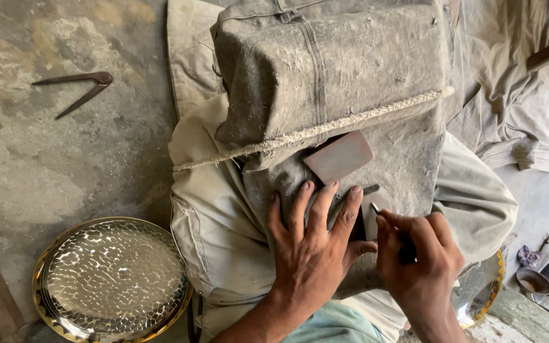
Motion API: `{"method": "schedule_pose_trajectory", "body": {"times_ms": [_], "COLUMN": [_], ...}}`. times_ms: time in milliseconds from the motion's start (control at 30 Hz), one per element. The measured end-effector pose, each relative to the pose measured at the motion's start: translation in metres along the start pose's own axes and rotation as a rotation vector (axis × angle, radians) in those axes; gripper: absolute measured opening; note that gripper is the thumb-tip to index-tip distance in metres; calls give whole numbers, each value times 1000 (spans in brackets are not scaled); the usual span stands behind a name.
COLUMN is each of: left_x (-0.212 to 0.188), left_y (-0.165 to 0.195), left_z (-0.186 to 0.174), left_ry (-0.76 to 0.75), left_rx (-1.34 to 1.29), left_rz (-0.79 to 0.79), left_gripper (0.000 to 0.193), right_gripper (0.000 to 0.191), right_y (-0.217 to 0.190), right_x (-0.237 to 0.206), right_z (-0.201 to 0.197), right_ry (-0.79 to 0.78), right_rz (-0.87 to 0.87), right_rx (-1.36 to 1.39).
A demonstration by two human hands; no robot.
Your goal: The person uses a small hammer to strike a metal plate, creating a textured pattern. They then use a wooden mallet to continue hammering the plate, focusing on different areas to refine the design.
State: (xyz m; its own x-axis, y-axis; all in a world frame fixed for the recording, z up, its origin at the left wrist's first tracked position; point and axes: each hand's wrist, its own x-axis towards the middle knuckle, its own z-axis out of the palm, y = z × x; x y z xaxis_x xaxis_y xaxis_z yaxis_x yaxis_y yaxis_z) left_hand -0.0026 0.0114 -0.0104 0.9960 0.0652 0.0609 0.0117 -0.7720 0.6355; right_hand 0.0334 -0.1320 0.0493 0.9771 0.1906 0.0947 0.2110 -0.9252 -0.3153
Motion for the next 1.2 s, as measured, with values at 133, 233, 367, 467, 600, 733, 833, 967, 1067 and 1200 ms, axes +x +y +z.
{"method": "schedule_pose_trajectory", "body": {"times_ms": [133, 233, 367, 467, 600, 733, 833, 967, 1067, 1200], "left_x": [2, 4, 2, 1, 3, 2, 2, 4, 3, 2], "left_y": [1, -1, 0, 1, 0, 0, 0, 0, -1, 0], "left_z": [3, 4, 2, 0, 1, 2, 1, 1, 1, 1], "left_ry": [0, 1, 5, 11, 29, 12, 21, 29, 2, 3], "left_rx": [-30, -29, -14, 15, -19, -40, 12, -29, -42, -25], "left_rz": [-4, -5, -4, 0, -11, -13, 0, -3, -7, -3], "left_gripper": [80, 80, 78, 76, 77, 79, 78, 80, 79, 79], "right_gripper": [9, 8, 10, 10, 10, 9, 10, 10, 9, 9], "right_y": [-3, -6, 2, 3, -7, 0, 4, -2, -6, -1], "right_x": [-10, -13, 0, 1, -14, -5, -1, -16, -18, 1], "right_z": [-6, -8, 0, 1, -9, -4, -1, -9, -9, -1], "right_ry": [-8, 17, 5, 15, 24, 5, -3, 11, 22, 13], "right_rz": [80, 123, 8, 2, 64, -4, -18, 78, 91, 7], "right_rx": [-12, 11, -4, 16, -4, -26, 35, -6, -12, 6]}}
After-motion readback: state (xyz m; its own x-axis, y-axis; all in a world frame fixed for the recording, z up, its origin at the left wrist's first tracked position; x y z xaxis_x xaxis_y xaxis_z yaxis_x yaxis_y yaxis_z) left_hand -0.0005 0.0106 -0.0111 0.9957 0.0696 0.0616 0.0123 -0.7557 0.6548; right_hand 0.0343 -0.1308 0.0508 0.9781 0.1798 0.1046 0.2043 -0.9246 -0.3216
